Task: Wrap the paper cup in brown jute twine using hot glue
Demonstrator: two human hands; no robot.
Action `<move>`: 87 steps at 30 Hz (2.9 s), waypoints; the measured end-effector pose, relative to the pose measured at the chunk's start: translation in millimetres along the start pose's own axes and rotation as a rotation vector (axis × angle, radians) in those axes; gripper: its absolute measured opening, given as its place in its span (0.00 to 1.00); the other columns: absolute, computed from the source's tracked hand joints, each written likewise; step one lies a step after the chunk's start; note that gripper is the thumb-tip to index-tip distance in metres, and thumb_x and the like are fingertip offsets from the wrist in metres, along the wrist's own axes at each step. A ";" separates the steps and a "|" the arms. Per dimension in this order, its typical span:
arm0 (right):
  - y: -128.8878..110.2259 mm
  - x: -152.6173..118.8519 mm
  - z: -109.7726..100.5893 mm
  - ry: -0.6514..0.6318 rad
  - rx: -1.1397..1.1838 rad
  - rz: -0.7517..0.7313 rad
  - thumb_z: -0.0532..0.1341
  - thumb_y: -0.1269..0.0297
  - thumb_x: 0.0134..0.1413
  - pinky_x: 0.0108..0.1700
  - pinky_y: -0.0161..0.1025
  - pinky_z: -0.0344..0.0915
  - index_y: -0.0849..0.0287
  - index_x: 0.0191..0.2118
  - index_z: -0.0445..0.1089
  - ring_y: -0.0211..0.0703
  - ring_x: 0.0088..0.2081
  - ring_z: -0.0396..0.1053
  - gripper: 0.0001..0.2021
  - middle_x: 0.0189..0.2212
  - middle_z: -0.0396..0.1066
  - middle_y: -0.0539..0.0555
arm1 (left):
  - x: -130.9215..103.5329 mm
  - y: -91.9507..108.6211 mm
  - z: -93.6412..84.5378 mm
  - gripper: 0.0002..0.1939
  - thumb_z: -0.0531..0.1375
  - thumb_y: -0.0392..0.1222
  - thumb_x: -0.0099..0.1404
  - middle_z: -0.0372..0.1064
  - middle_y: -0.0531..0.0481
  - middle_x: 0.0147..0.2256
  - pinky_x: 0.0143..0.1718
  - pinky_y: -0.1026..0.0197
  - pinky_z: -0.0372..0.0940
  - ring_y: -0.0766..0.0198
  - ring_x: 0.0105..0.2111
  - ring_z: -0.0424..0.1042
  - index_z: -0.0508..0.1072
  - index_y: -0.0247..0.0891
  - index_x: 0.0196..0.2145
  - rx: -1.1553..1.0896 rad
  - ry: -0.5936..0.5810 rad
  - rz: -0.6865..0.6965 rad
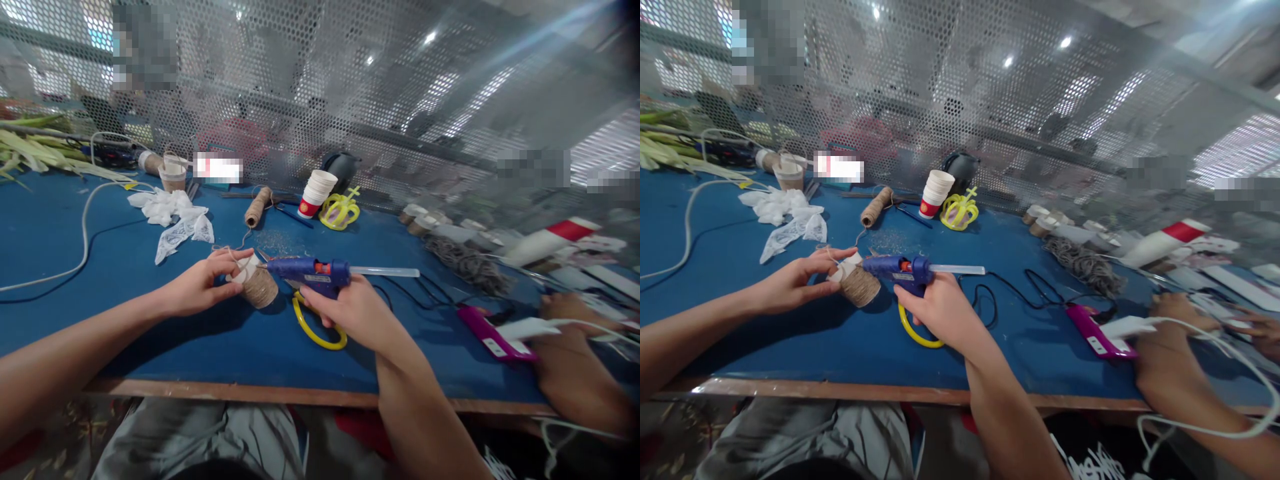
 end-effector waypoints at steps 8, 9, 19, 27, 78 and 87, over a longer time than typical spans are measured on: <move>-1.9 0.6 -0.7 0.003 -0.001 -0.003 0.57 0.65 0.48 0.21 0.31 0.62 0.57 0.14 0.59 0.34 0.13 0.63 0.15 0.08 0.61 0.45 | 0.2 -0.9 -0.2 0.08 0.53 0.43 0.60 0.57 0.39 0.58 0.55 0.46 0.50 0.52 0.56 0.57 0.65 0.37 0.26 0.005 0.000 -0.006; -1.8 0.0 -0.1 -0.006 0.010 0.004 0.57 0.66 0.48 0.20 0.31 0.61 0.57 0.15 0.60 0.35 0.13 0.63 0.14 0.08 0.61 0.45 | 0.1 -0.9 -0.2 0.08 0.53 0.43 0.60 0.57 0.39 0.58 0.56 0.46 0.50 0.52 0.56 0.57 0.65 0.37 0.26 0.004 -0.001 -0.007; -3.6 -9.4 7.8 -0.062 -0.012 -0.026 0.56 0.63 0.50 0.23 0.33 0.62 0.58 0.18 0.64 0.36 0.15 0.64 0.13 0.10 0.63 0.46 | 0.1 -1.3 -0.1 0.08 0.53 0.41 0.61 0.60 0.42 0.56 0.57 0.45 0.49 0.54 0.58 0.56 0.64 0.39 0.25 0.005 0.010 0.018; -2.9 -5.7 3.4 -0.014 -0.008 -0.025 0.57 0.65 0.48 0.23 0.33 0.62 0.57 0.18 0.63 0.36 0.15 0.63 0.11 0.09 0.62 0.45 | 0.4 -0.9 -0.4 0.08 0.53 0.42 0.61 0.58 0.40 0.58 0.56 0.45 0.49 0.53 0.58 0.56 0.64 0.38 0.26 0.004 -0.006 0.001; 62.8 56.9 -22.8 0.162 0.386 0.274 0.57 0.61 0.55 0.21 0.28 0.58 0.61 0.27 0.64 0.29 0.20 0.60 0.10 0.20 0.62 0.47 | 2.8 -8.5 2.2 0.09 0.53 0.43 0.61 0.62 0.39 0.55 0.59 0.46 0.43 0.54 0.60 0.53 0.63 0.38 0.25 0.014 0.002 0.023; 107.5 103.3 0.8 0.112 -0.011 0.440 0.56 0.60 0.57 0.38 0.43 0.67 0.64 0.44 0.66 0.41 0.38 0.68 0.14 0.41 0.68 0.56 | 2.8 -6.7 2.1 0.10 0.53 0.43 0.61 0.58 0.39 0.57 0.59 0.44 0.43 0.55 0.58 0.56 0.60 0.38 0.23 0.040 0.025 0.037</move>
Point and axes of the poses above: each hand's wrist, its own x-axis towards the middle knuckle, its own z-axis out of the palm, y = z × x, the point moved 5 cm from there along x, towards the middle knuckle
